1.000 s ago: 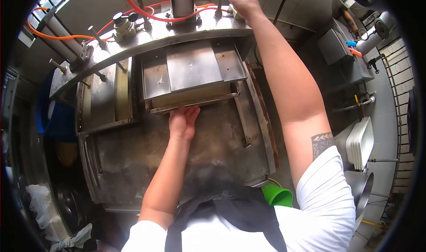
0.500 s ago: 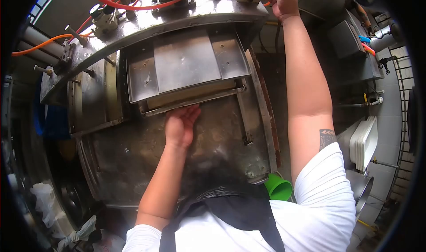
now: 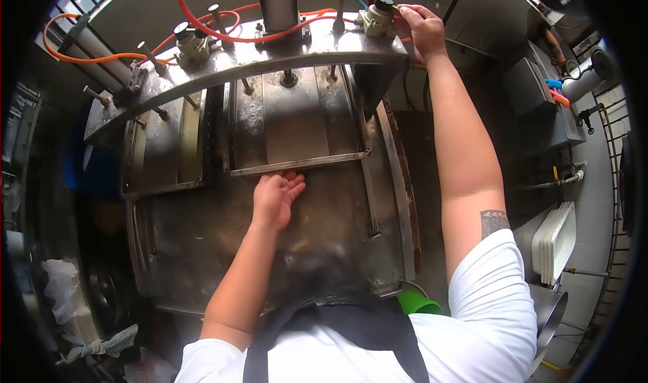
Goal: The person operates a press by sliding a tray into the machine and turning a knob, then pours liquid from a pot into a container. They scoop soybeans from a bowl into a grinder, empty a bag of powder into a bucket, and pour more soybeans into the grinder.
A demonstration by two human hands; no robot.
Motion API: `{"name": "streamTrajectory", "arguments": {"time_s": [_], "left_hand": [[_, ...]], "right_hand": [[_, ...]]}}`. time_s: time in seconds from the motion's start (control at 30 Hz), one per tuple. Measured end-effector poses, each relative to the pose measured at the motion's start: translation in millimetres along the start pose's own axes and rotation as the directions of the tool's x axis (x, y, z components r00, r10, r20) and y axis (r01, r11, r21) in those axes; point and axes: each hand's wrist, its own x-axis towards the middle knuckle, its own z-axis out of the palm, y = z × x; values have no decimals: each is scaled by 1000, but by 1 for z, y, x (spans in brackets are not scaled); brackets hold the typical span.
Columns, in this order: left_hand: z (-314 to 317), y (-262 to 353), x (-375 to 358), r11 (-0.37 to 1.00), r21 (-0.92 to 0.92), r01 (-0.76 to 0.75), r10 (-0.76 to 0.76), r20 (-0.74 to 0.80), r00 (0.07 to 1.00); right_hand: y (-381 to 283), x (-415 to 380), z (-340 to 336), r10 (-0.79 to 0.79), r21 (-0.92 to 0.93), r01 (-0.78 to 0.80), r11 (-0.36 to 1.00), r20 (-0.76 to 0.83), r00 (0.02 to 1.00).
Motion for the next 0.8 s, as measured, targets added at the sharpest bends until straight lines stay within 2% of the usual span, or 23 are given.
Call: {"name": "streamTrajectory", "arguments": {"time_s": [0.03, 0.07, 0.13, 0.17, 0.2, 0.23, 0.27, 0.3, 0.33, 0.37, 0.4, 0.43, 0.53, 0.57, 0.6, 0.67, 0.7, 0.73, 0.8], "left_hand": [[-12, -10, -8, 999, 51, -7, 6, 18, 1000], [-21, -16, -22, 990, 142, 1, -6, 32, 999], [-44, -29, -57, 949, 308, 66, -82, 39, 996], [-60, -37, -76, 930, 359, 79, -107, 60, 992], [-77, -46, -92, 901, 427, 69, -108, 66, 992], [-93, -55, -106, 886, 452, 105, -135, 34, 990], [-113, -68, -117, 862, 491, 124, -145, 4, 989], [-127, -74, -131, 837, 530, 137, -151, -16, 988], [-137, -76, -148, 789, 601, 125, -133, -31, 991], [-147, -77, -162, 804, 585, 104, -111, -25, 994], [-158, -79, -174, 790, 603, 114, -106, -49, 993], [-174, -84, -194, 742, 661, 112, -63, -98, 993], [-196, -95, -216, 695, 715, 75, 16, -120, 993], [-200, -98, -218, 602, 794, 82, 60, -147, 987], [-204, -101, -217, 604, 793, 78, 66, -146, 987], [-195, -97, -225, 307, 950, -53, 183, -4, 983], [-180, -89, -236, 216, 973, -78, 205, 33, 978], [-181, -91, -236, 217, 973, -76, 208, 30, 978], [-182, -95, -225, 16, 976, -218, 228, 209, 951]], "right_hand": [[-1, 10, -13, 107, 54, -111, 992, 67, 992], [-1, 18, -19, 131, 49, -137, 989, 117, 985], [4, 17, -11, 85, 10, -85, 996, 5, 996], [12, 12, 1, -77, -386, 10, 923, -159, 984], [11, -7, 21, -183, -604, 36, 796, -183, 966], [-16, -44, 46, -248, -660, 73, 748, -176, 953], [-26, -73, 53, -192, -634, 8, 773, -222, 956], [36, -76, 38, -322, -509, 180, 842, -205, 924], [21, -127, 29, -200, -520, 59, 852, -219, 955], [3, -180, 21, -75, -534, -62, 843, -230, 970], [3, -232, 11, -98, -448, -23, 894, -245, 965], [69, -331, -35, -186, -651, 45, 758, -150, 971], [75, -491, -80, 55, -724, -3, 690, 49, 997], [65, -522, -87, 39, -735, 33, 677, 81, 996], [57, -540, -93, 27, -746, 68, 662, 115, 993], [58, -537, -102, 45, -734, 27, 678, 78, 996], [60, -531, -104, 67, -721, -21, 692, 35, 997], [45, -508, -100, 52, -720, -27, 693, 12, 999], [51, -457, -97, -122, -748, 62, 661, -25, 992]]}}
